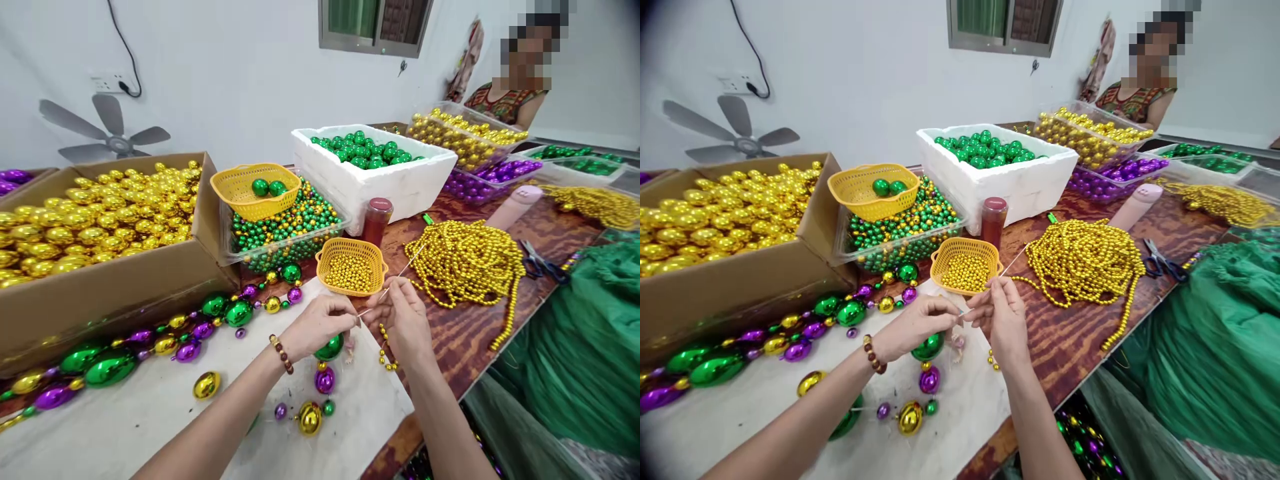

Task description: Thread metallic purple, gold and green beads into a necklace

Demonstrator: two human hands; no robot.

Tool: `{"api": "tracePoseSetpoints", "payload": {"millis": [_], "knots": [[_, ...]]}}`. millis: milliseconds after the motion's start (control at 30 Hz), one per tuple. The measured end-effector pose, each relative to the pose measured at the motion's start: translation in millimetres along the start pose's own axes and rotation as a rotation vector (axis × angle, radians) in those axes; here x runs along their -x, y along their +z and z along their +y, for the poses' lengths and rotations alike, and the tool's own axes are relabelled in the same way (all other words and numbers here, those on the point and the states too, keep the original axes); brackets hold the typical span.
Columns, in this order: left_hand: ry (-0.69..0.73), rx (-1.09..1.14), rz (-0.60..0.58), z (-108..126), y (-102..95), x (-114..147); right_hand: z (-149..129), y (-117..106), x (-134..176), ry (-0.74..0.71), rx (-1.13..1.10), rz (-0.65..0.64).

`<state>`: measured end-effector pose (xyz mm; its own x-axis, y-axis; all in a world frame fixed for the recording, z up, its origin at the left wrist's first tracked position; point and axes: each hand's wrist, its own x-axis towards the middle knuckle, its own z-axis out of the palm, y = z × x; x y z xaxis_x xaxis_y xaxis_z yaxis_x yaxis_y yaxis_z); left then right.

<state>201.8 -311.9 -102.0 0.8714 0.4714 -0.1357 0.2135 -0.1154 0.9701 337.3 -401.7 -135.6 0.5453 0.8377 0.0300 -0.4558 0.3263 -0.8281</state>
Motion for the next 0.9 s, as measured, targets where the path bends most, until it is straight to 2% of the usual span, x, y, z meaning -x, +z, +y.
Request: {"api": "tracePoseSetpoints", "payload": {"millis": [167,300,400,567,733,900], "knots": [[-0.018,0.007,-0.038,-8,-6.7,6,4,-3,4,0.103,-0.015,-0.127],[-0.028,-0.078,-0.097,-13,-8.9,17,-6,-3,12,0.118,-0.041,-0.115],[-0.016,-0.153,-0.126,-16,-9.3,27,-33,-7,13,0.045,-0.071,-0.064],[0.043,-0.174,-0.094,-18,-7.7,37,-72,-22,15,-0.126,0.039,0.026],[0.108,-0.195,-0.048,-17,1.8,45,-77,-32,13,-0.248,0.048,0.105],[0.163,-0.224,0.072,-21,13.0,48,-89,-18,3,-0.324,0.065,0.096]]}}
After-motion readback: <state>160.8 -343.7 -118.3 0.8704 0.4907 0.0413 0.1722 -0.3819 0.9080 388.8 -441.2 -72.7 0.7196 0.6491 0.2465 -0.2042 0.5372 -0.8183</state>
